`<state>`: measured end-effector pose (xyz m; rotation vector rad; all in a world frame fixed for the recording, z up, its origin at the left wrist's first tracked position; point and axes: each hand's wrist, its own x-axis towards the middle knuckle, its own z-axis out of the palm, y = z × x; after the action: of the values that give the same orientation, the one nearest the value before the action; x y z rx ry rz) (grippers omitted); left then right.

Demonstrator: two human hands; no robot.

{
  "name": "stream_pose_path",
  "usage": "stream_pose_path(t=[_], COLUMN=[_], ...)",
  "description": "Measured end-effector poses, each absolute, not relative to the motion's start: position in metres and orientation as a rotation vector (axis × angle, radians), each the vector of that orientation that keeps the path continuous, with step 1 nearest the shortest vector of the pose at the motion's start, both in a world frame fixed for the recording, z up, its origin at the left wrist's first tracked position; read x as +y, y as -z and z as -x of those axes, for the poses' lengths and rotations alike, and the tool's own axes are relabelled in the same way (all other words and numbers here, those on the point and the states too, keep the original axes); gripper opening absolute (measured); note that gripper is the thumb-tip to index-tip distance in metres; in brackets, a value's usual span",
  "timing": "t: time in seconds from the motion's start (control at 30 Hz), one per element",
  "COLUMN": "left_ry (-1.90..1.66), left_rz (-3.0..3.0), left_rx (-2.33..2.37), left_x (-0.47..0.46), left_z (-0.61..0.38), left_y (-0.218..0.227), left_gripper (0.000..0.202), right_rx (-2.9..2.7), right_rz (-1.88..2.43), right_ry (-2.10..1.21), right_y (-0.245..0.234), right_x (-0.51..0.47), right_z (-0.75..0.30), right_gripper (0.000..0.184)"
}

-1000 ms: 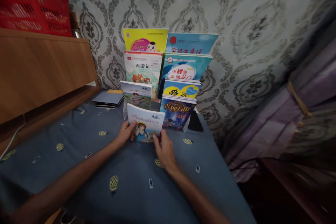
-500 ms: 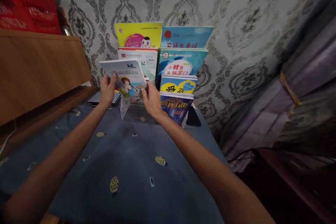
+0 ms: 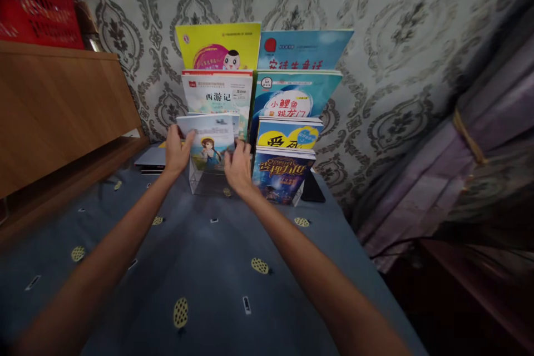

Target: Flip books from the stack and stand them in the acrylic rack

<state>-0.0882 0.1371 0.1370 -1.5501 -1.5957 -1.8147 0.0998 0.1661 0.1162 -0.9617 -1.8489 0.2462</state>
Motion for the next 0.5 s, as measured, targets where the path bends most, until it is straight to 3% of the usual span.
stream_pose_path(t=[0.17, 0.5], left_ry=[1.563, 1.480], left_rz=[1.608, 1.552], left_rx=[-1.667, -1.827], left_x=[0.134, 0.127], left_z=[0.084, 0.069], left_y=[-0.128, -0.124], left_gripper=[0.029, 0.024], right_rx=[-1.761, -1.806], right_rz=[1.016, 1.171], right_ry=[-0.274, -0.309], right_y=[-0.108, -0.090], right_x=[0.161, 0.159], right_z=[-0.098, -0.093], right_gripper=[0.058, 0.041])
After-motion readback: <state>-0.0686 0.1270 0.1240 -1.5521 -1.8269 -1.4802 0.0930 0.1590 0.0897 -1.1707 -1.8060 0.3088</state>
